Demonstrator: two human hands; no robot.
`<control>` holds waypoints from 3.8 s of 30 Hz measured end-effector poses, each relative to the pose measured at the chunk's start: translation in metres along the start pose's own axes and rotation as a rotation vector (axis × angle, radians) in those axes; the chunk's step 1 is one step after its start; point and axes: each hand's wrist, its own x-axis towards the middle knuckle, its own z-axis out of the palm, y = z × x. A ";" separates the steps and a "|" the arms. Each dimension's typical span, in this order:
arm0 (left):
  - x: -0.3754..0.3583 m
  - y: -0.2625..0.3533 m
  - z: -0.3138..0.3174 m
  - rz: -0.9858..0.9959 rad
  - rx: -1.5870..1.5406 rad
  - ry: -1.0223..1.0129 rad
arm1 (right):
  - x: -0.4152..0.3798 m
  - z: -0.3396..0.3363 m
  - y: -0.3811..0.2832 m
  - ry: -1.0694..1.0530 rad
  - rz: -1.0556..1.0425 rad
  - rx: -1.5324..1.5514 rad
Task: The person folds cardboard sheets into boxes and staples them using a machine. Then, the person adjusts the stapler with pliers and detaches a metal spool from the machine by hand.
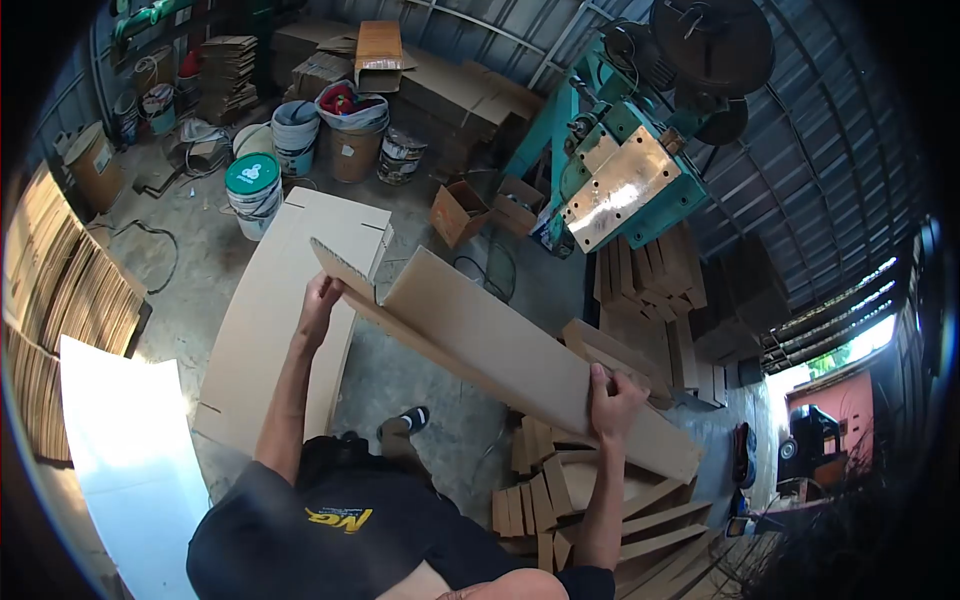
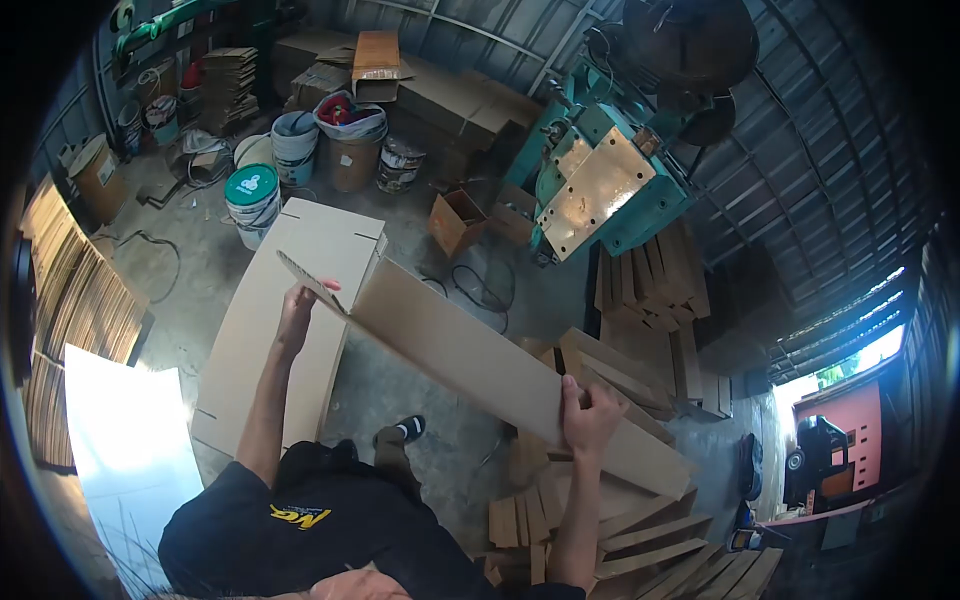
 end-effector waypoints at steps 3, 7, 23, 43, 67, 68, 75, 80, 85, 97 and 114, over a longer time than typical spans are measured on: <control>-0.013 0.045 0.032 0.001 -0.043 0.091 | -0.022 0.013 -0.021 -0.057 0.066 0.100; -0.027 0.048 0.046 -0.002 -0.033 0.047 | -0.061 0.061 -0.054 -0.031 0.164 0.257; -0.048 0.080 0.026 0.126 0.240 0.098 | -0.122 0.095 -0.087 -0.096 0.179 0.337; -0.087 0.091 0.074 -0.043 0.600 -0.642 | -0.126 0.125 -0.146 -0.440 0.002 0.641; -0.102 0.075 0.103 -0.082 0.277 -0.290 | -0.099 0.106 -0.152 -0.287 -0.254 0.314; -0.102 0.078 0.107 -0.099 0.256 -0.267 | -0.093 0.108 -0.149 -0.271 -0.265 0.353; -0.085 0.115 0.121 -0.088 0.155 -0.326 | -0.057 0.093 -0.137 -0.299 -0.316 0.576; -0.066 0.113 0.139 0.064 0.232 -0.347 | -0.031 0.090 -0.123 -0.276 -0.323 0.554; -0.041 0.115 0.165 0.106 0.194 -0.354 | -0.009 0.092 -0.108 -0.173 -0.297 0.544; 0.055 0.093 0.257 0.157 0.060 -0.462 | 0.105 0.095 -0.033 -0.134 -0.206 0.621; 0.119 0.004 0.317 0.215 -0.083 -0.297 | 0.171 0.056 -0.008 -0.083 -0.265 0.348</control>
